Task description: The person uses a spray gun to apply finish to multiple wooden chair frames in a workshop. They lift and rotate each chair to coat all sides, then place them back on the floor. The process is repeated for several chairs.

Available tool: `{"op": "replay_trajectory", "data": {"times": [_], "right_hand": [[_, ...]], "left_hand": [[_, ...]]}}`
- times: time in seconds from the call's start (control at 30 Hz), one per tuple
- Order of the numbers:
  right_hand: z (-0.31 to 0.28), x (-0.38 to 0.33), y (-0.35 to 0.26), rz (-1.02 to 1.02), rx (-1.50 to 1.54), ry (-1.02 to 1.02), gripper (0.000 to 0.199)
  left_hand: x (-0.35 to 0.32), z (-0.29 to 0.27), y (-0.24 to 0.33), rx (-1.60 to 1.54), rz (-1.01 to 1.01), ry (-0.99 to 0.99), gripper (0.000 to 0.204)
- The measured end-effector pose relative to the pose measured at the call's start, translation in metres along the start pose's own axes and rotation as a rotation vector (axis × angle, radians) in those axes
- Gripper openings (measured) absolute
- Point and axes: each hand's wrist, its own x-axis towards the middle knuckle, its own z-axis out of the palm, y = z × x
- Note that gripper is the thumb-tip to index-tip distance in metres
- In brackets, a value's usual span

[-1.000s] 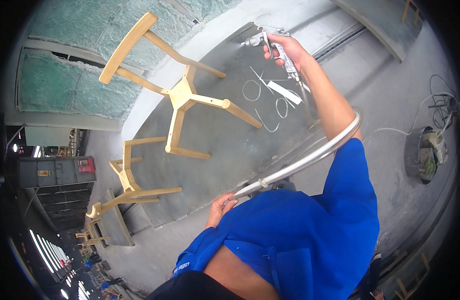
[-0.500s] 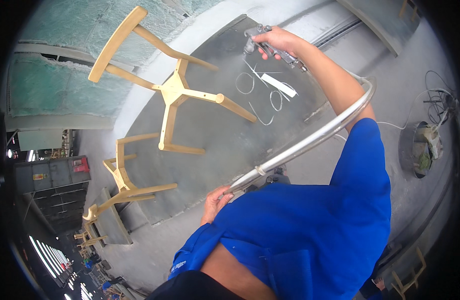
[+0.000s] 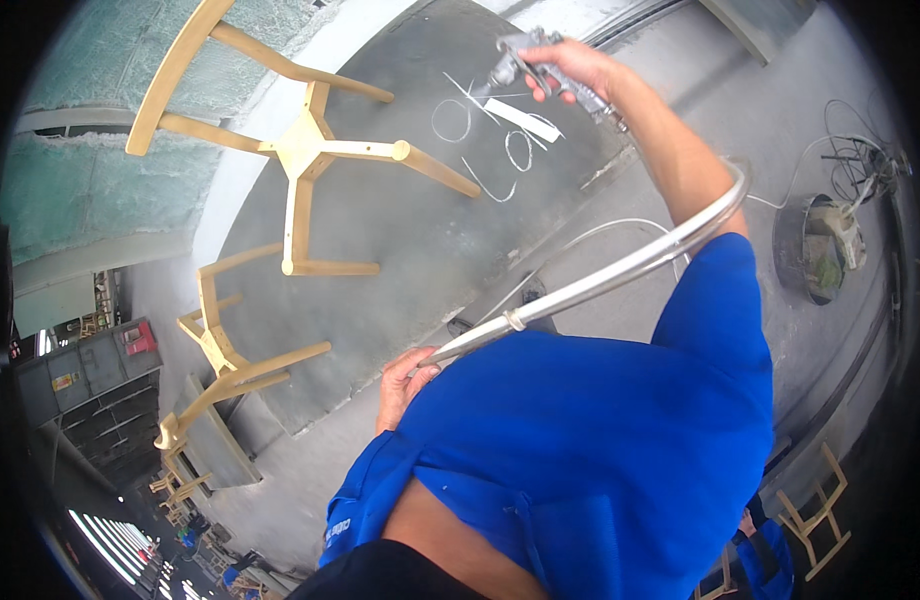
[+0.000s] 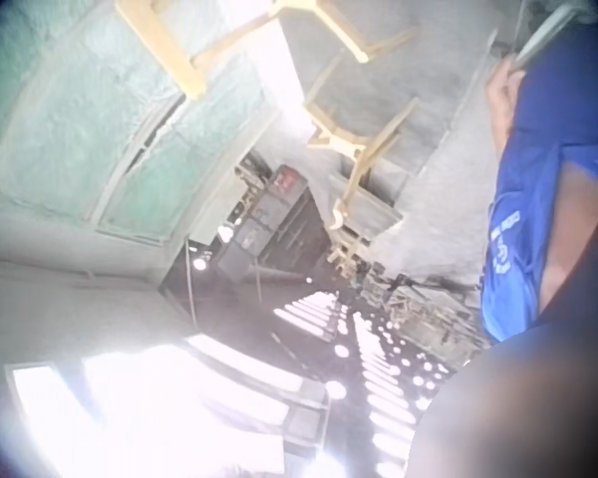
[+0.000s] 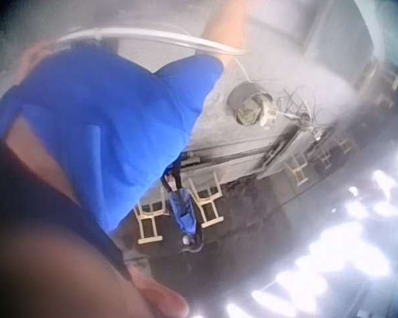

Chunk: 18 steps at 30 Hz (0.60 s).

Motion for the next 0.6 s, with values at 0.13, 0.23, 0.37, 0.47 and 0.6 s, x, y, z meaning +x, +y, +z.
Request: {"op": "replay_trajectory", "data": {"times": [0.13,0.23,0.37,0.47,0.6], "right_hand": [[0.013,0.001,0.087,0.106,-0.008,0.085,0.026],[0.039,-0.026,0.143,0.175,0.038,0.286,0.025],[0.085,-0.106,0.186,0.096,0.388,0.454,0.031],[0.138,-0.18,0.207,-0.227,0.869,0.253,0.041],[0.236,-0.23,0.236,-0.449,1.162,0.3,0.034]], "left_hand": [[-0.012,-0.009,-0.007,0.015,-0.055,-0.001,0.027],[-0.023,-0.022,-0.015,0.039,-0.075,-0.031,0.027],[-0.035,-0.04,-0.028,0.014,-0.089,-0.089,0.026],[-0.04,-0.054,-0.042,0.069,0.014,-0.144,0.027],[-0.05,-0.083,-0.067,0.074,0.174,-0.214,0.027]]}}
